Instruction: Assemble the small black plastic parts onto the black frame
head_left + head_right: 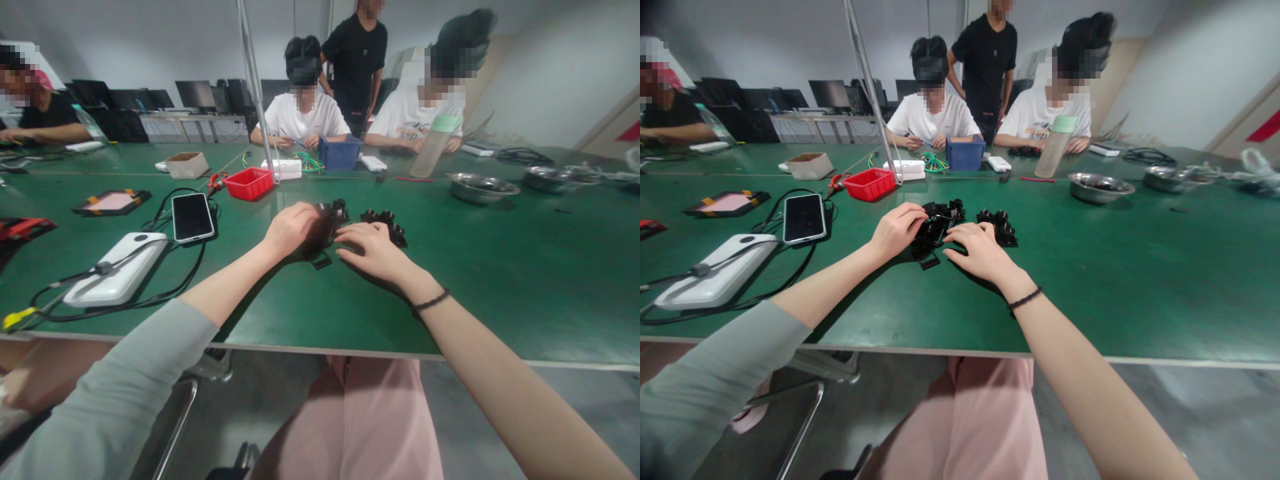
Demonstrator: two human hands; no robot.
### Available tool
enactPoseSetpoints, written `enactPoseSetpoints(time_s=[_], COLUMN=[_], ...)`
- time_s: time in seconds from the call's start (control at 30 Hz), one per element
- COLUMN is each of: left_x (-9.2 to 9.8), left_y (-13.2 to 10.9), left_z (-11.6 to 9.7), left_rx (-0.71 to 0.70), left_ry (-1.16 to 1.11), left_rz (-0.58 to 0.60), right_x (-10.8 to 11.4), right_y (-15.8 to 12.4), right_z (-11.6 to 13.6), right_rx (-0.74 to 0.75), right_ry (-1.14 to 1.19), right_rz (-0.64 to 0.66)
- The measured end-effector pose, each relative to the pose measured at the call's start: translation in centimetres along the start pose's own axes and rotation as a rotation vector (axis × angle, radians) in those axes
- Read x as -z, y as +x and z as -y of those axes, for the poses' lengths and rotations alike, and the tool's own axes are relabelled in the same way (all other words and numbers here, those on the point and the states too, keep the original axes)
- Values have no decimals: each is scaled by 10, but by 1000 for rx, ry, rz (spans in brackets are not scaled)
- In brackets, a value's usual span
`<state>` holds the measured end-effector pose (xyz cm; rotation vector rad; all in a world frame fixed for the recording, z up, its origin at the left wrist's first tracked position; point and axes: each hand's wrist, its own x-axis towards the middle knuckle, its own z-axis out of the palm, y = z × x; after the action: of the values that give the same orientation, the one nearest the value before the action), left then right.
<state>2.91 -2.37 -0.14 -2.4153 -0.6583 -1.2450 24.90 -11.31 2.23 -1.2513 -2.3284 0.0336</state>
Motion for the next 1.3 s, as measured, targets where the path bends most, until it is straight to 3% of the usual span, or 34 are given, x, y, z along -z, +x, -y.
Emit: enactPoseSetpoints(time_s=[0.47, 0.97, 1.3], left_x=[1, 4, 4], left_y=[2, 4, 4], left_z=[-3, -6, -10], left_rx=[-14, -138, -114], left_ry=[-123, -166, -218], left_rz=[18, -10, -13], right_x=[-3, -3, -2], right_y=[1, 4, 4], right_z=[-4, -9, -10], right_rx=[-42, -69, -146], right_ry=[-29, -47, 47], right_rz=[-73, -136, -236])
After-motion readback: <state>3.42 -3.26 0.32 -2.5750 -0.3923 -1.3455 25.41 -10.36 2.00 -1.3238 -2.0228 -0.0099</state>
